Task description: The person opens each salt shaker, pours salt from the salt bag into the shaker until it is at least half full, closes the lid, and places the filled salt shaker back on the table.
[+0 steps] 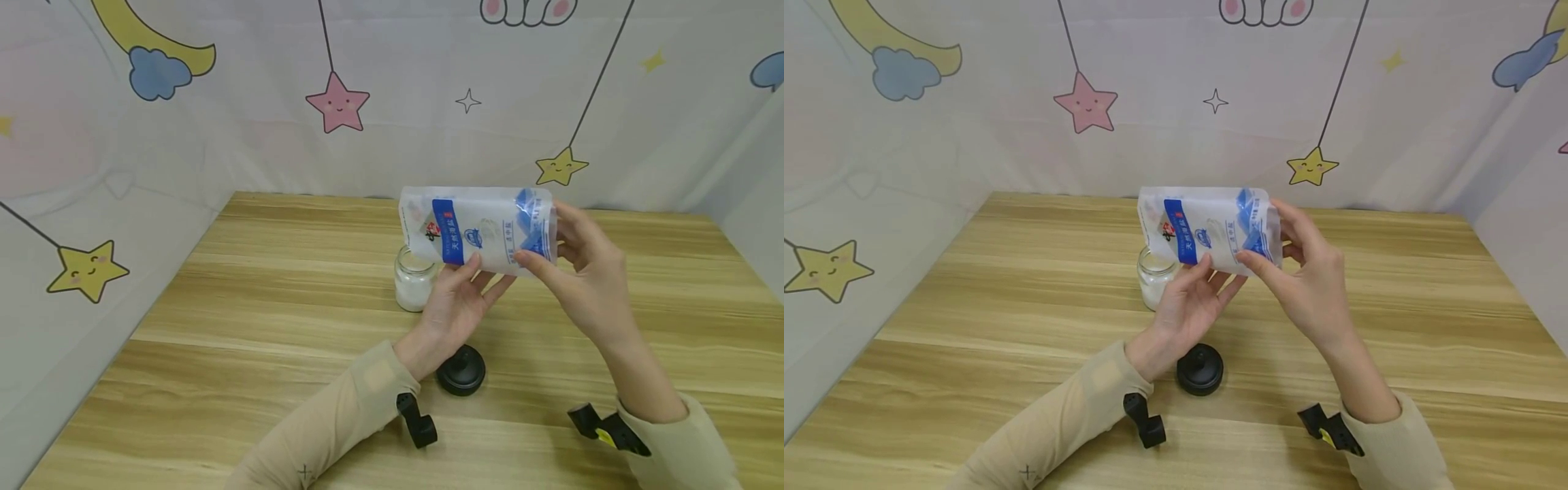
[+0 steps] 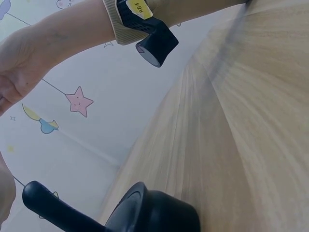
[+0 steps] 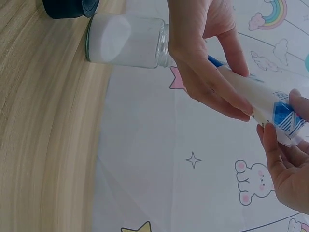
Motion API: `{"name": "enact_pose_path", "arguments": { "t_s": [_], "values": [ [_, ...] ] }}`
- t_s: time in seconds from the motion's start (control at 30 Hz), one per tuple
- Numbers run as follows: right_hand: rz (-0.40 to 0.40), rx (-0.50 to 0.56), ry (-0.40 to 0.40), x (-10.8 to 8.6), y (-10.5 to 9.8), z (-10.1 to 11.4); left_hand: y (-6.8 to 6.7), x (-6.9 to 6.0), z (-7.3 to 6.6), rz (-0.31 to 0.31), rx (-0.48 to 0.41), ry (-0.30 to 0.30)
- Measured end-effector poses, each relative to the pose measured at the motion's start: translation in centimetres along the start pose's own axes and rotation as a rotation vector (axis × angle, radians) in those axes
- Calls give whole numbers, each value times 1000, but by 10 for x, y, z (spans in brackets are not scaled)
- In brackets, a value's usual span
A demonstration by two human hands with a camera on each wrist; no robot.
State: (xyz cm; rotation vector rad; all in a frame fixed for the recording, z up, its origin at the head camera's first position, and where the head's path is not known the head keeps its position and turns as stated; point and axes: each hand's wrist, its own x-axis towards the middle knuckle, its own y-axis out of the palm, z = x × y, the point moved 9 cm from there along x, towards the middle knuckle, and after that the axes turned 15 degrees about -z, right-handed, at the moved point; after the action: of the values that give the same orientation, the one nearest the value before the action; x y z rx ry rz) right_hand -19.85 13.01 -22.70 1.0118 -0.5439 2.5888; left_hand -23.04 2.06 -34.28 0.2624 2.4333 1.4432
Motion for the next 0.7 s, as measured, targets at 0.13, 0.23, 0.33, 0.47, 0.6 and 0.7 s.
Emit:
{"name": "enact_pose_path", "arguments": {
  "t_s": [0.13,0.23,0.33,0.47,0.6,0.7],
  "values": [
    [-4,9,-22,0,0,1,1,0,0,17,6,0],
    [-3,10,-27,0,0,1,2,0,1,27,2,-2],
    [3,6,-16,0,0,0,1,-1,0,23,-12,-4],
    [10,-3,7,-1,1,-2,0,-1,0,11,-27,0],
    [3,-4,19,0,0,-2,-1,-1,-1,2,-41,9],
    [-11,4,19,1,-1,-2,-1,-1,-1,-2,-46,11]
  ]
}}
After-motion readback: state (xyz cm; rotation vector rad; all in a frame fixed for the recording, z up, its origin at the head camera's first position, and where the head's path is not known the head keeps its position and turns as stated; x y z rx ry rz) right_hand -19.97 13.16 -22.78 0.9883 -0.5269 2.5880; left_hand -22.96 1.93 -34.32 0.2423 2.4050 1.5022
